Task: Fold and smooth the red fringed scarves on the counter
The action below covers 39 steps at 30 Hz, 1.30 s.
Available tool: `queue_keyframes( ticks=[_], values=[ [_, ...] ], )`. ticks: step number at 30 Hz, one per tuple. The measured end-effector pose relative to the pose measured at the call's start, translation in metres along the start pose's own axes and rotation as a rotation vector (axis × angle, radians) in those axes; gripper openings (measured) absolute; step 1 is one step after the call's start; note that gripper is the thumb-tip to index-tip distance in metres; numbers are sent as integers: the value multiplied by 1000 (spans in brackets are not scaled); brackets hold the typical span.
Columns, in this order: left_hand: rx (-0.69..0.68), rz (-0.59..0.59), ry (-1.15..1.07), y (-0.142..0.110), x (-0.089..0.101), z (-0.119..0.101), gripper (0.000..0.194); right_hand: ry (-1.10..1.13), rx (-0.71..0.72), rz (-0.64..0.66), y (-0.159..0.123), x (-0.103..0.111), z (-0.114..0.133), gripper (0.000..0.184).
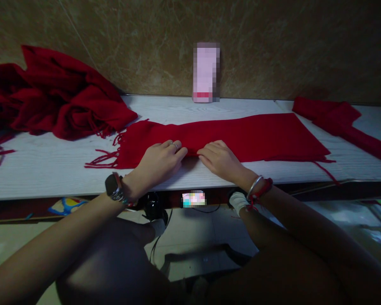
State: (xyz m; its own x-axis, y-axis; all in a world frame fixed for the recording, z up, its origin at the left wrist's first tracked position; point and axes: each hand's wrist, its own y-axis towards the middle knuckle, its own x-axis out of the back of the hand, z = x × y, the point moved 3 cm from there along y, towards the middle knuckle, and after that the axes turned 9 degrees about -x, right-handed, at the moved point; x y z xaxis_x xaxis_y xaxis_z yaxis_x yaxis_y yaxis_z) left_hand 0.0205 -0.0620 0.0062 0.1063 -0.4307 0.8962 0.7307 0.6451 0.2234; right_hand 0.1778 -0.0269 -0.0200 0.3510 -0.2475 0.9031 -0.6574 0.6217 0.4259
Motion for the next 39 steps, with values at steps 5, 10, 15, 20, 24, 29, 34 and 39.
queue_keyframes(
  ticks=[5,10,15,20,24,29,34,39],
  values=[
    [21,-15,-10,2,-5,-6,22,53,-36,17,1,0,-2,28],
    [56,35,-67,3,-6,-10,23,99,-75,7,1,1,-3,26],
    [79,25,-39,4,-3,-10,22,159,-131,14,1,-1,-6,26],
    [85,18,20,4,-1,-10,25,224,-159,15,2,-2,-7,26],
    [73,18,-19,5,-1,-12,26,244,-177,29,2,-2,-8,25],
    [93,-3,-108,5,-2,-12,22,246,-194,30,2,-1,-8,24],
    [78,-8,-123,3,-3,-8,21,224,-170,32,1,-2,-8,25],
    [88,98,-104,-1,-4,-2,23,104,-43,26,-1,-1,-5,25]
  ],
)
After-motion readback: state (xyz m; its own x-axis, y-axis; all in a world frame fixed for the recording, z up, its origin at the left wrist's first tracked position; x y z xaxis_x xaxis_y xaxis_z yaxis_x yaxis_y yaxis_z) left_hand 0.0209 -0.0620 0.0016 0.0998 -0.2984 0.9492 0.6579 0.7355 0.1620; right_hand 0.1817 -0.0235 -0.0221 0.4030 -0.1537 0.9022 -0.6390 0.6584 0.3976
